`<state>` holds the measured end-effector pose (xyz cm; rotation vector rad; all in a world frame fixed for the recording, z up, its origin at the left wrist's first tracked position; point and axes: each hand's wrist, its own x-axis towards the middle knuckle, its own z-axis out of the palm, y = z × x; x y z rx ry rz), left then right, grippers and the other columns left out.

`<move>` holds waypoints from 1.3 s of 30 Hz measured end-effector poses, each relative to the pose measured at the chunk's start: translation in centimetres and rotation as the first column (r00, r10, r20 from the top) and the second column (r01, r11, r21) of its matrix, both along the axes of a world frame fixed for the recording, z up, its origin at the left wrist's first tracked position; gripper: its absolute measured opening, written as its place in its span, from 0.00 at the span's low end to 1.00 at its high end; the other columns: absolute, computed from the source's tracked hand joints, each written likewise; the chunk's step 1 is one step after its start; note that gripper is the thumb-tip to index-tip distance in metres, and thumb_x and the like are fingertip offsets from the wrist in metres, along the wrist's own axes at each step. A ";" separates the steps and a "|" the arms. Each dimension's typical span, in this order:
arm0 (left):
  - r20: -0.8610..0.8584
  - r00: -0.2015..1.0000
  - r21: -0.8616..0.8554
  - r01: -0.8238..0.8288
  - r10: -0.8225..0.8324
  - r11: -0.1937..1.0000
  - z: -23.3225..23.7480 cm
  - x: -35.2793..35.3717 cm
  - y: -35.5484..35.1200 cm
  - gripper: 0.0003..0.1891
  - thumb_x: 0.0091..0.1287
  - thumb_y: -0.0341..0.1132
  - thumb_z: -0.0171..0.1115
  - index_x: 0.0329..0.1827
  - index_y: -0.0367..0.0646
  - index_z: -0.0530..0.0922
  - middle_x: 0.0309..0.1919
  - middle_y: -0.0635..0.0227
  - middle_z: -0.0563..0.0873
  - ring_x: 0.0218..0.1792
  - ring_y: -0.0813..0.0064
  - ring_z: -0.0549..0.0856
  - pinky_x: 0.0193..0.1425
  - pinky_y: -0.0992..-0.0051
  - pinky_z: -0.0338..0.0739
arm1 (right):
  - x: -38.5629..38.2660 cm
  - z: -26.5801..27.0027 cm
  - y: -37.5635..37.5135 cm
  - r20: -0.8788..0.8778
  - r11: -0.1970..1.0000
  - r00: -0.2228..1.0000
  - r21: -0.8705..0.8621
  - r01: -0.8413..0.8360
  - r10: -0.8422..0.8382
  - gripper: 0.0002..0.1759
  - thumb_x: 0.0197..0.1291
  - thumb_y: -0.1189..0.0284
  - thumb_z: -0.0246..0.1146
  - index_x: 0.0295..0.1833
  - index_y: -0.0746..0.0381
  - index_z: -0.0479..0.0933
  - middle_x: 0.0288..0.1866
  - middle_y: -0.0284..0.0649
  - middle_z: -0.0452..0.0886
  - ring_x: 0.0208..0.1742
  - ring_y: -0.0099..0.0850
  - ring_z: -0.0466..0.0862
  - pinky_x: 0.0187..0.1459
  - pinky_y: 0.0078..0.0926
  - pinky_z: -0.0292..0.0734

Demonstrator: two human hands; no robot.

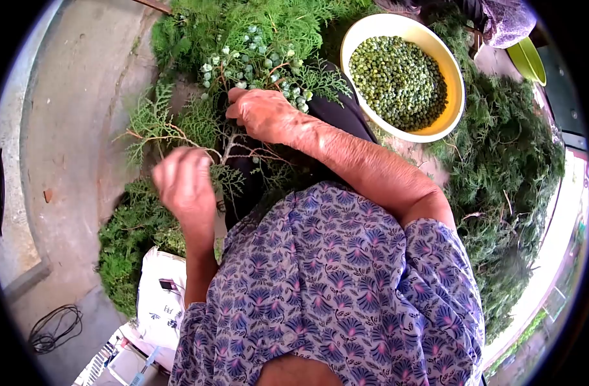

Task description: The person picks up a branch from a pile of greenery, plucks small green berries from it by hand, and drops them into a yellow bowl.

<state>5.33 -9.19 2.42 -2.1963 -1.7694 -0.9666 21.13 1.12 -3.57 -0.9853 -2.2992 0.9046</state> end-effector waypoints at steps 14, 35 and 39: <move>0.824 0.562 -0.328 0.383 0.064 0.864 -2.5 2.4 2.4 0.05 0.61 0.26 0.60 0.38 0.34 0.77 0.30 0.68 0.81 0.27 0.84 0.76 0.36 0.80 0.76 | 2.3 1.9 2.4 -0.387 0.588 0.894 -0.786 -0.192 -0.225 0.10 0.58 0.76 0.61 0.44 0.65 0.81 0.35 0.40 0.83 0.30 0.24 0.81 0.29 0.21 0.80; 0.995 0.019 -0.095 0.392 0.095 0.915 3.1 1.7 3.7 0.06 0.67 0.30 0.53 0.36 0.35 0.75 0.20 0.68 0.74 0.18 0.79 0.70 0.24 0.75 0.69 | 1.8 3.2 -0.7 -0.547 0.735 0.724 -0.673 -0.082 -0.421 0.10 0.60 0.77 0.60 0.47 0.65 0.78 0.31 0.31 0.79 0.28 0.16 0.77 0.31 0.15 0.75; 0.989 -0.014 -0.135 0.360 0.150 0.923 3.1 2.3 3.5 0.03 0.65 0.28 0.55 0.33 0.38 0.74 0.19 0.70 0.74 0.17 0.81 0.69 0.20 0.77 0.67 | 1.3 5.9 -2.3 -0.800 0.897 0.483 -0.437 -0.065 -0.355 0.17 0.53 0.78 0.66 0.49 0.63 0.75 0.34 0.29 0.78 0.33 0.16 0.76 0.35 0.14 0.74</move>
